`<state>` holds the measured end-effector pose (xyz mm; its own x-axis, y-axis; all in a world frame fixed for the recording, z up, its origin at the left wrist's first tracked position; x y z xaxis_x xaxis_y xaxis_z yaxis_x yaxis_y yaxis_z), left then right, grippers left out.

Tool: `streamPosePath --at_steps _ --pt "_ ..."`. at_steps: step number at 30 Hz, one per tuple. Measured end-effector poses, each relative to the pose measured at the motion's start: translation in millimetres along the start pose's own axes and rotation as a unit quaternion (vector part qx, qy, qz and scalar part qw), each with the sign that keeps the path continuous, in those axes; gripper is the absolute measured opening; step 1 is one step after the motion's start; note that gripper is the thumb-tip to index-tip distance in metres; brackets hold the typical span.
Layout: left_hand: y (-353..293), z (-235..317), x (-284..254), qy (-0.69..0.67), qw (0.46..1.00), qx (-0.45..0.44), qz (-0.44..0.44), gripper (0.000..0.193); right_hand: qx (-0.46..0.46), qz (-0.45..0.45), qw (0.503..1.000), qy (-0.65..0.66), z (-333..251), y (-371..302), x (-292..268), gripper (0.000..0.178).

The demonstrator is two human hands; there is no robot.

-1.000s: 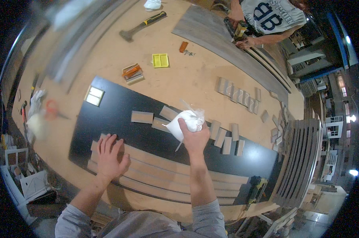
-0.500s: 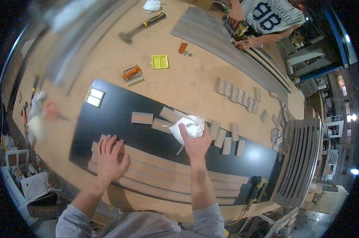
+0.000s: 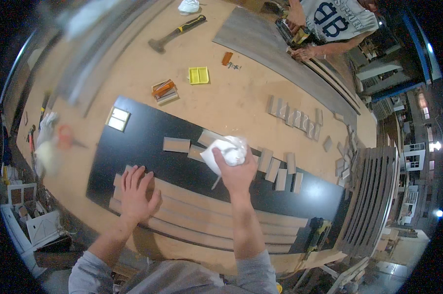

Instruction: The worker is assembling and securing wooden strips onto a base panel using a pneumatic nail gun in a workshop setting.

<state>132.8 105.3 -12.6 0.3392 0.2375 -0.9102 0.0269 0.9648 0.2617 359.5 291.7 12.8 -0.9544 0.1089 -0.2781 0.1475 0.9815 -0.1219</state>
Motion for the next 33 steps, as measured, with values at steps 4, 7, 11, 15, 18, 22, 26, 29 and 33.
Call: streamPosePath --at_steps 4,7,11,15,18,22,26,29,33 --pt "-1 -1 0 -0.003 1.000 -0.008 -0.001 0.047 -0.068 -0.032 0.993 -0.090 -7 0 18 0.049" --pt "-2 -2 1 -0.008 1.000 -0.012 -0.001 0.047 -0.085 -0.030 0.989 -0.117 -3 1 25 0.049" --pt "-1 -1 -1 -0.013 1.000 -0.010 0.003 0.047 -0.095 -0.030 0.982 -0.159 -3 0 24 0.049" --pt "-5 -5 0 -0.021 1.000 -0.009 -0.014 0.050 -0.064 -0.051 0.978 -0.190 -12 -10 18 0.050" --pt "-3 -3 -2 -0.020 1.000 -0.006 -0.010 0.051 -0.062 -0.046 0.978 -0.192 -11 -12 4 0.050" --pt "-1 -1 -2 -0.020 1.000 -0.009 -0.007 0.049 0.134 -0.004 0.971 0.198 -9 0 -23 0.061" --pt "-3 -2 -3 -0.011 1.000 -0.009 0.005 0.047 0.282 -0.199 0.768 0.540 -32 1 -44 0.073" --pt "-3 -3 3 -0.010 1.000 -0.004 0.000 0.047 0.222 -0.351 0.726 0.548 -9 18 -57 0.070" --pt "-1 0 3 -0.011 1.000 0.002 0.002 0.047 0.198 -0.039 0.917 0.345 19 34 -42 0.073"
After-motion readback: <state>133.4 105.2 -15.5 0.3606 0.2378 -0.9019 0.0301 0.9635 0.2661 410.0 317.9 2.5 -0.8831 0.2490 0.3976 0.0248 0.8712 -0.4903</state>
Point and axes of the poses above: each hand's wrist, its own y-axis towards the middle knuckle, its own x-axis out of the palm, z = x × y, the point moved 1 cm from there along y, towards the middle knuckle, and after that the axes turned 14 degrees about x, right-handed, at the moved point
